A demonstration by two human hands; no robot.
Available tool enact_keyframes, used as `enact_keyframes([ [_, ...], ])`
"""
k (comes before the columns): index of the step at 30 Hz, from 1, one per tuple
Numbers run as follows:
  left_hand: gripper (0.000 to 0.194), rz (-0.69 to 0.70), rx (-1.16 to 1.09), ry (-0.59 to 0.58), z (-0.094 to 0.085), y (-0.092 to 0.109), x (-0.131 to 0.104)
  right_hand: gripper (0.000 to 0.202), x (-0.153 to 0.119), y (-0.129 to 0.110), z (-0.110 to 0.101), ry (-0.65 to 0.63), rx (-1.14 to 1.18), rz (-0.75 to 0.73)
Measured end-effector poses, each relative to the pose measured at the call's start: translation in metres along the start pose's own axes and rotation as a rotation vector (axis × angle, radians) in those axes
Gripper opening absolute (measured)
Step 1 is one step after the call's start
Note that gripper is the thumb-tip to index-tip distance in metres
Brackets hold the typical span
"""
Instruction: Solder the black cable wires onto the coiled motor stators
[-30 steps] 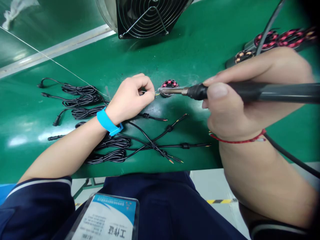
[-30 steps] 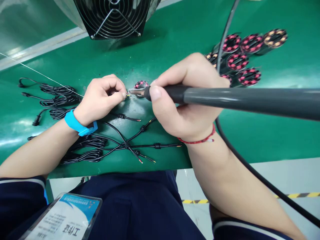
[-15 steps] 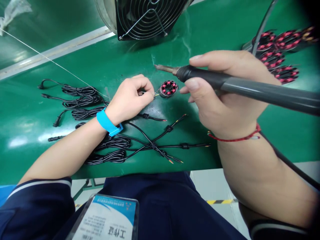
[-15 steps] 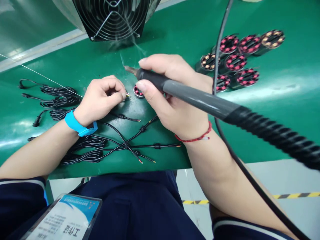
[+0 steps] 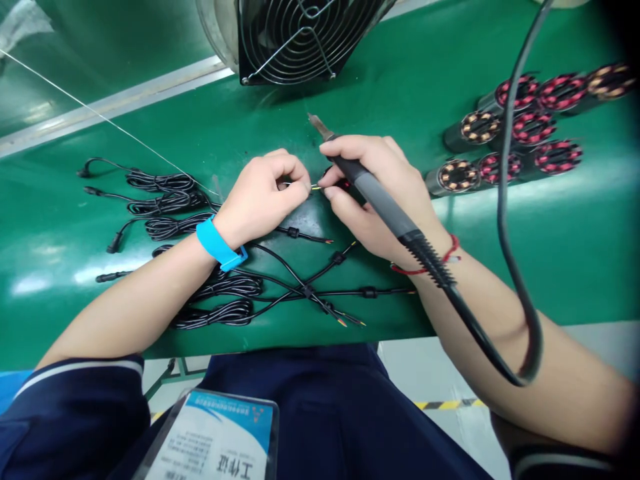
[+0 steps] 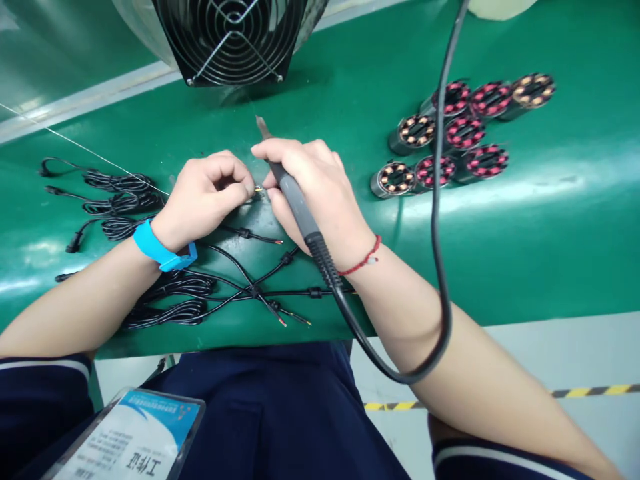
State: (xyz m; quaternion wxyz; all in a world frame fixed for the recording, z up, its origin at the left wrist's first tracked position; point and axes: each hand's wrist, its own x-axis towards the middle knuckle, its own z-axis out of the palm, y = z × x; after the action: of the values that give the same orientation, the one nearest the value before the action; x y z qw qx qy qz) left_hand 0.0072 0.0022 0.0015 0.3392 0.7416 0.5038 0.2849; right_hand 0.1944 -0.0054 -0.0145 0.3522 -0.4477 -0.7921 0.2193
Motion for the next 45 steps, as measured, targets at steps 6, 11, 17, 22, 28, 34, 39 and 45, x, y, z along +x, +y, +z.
enact_keyframes([
  [6, 0.012, -0.064, -0.111, -0.010, -0.0008, 0.0003, 0.0027, 0.037, 0.0038, 0.0029, 0.0056, 0.033, 0.036, 0.030],
  [11, 0.011, -0.131, -0.197, -0.024, -0.0024, 0.0017, 0.0041, 0.034, 0.0004, 0.0042, 0.0047, 0.073, 0.053, 0.048],
  [17, 0.013, -0.159, -0.251, -0.036, -0.0033, 0.0022, 0.0040, 0.038, -0.0014, 0.0061, 0.0100, 0.041, 0.058, 0.033],
  [22, 0.012, -0.066, -0.183, -0.001, -0.0020, -0.0024, 0.0025, 0.037, 0.0012, 0.0012, 0.0112, 0.059, 0.067, 0.034],
  [28, 0.018, 0.230, 0.038, 0.116, -0.0031, -0.0042, -0.0007, 0.036, 0.0020, -0.0014, 0.0109, 0.135, 0.213, 0.017],
  [34, 0.017, 0.355, 0.192, 0.107, -0.0045, -0.0039, -0.0030, 0.036, 0.0030, -0.0031, 0.0077, 0.142, 0.249, 0.027],
  [39, 0.020, 0.373, 0.281, 0.062, -0.0049, -0.0033, -0.0045, 0.039, 0.0024, -0.0023, 0.0080, 0.155, 0.216, -0.002],
  [45, 0.023, 0.383, 0.402, 0.063, -0.0037, -0.0035, -0.0054, 0.038, 0.0008, -0.0002, 0.0090, 0.146, 0.175, -0.020],
])
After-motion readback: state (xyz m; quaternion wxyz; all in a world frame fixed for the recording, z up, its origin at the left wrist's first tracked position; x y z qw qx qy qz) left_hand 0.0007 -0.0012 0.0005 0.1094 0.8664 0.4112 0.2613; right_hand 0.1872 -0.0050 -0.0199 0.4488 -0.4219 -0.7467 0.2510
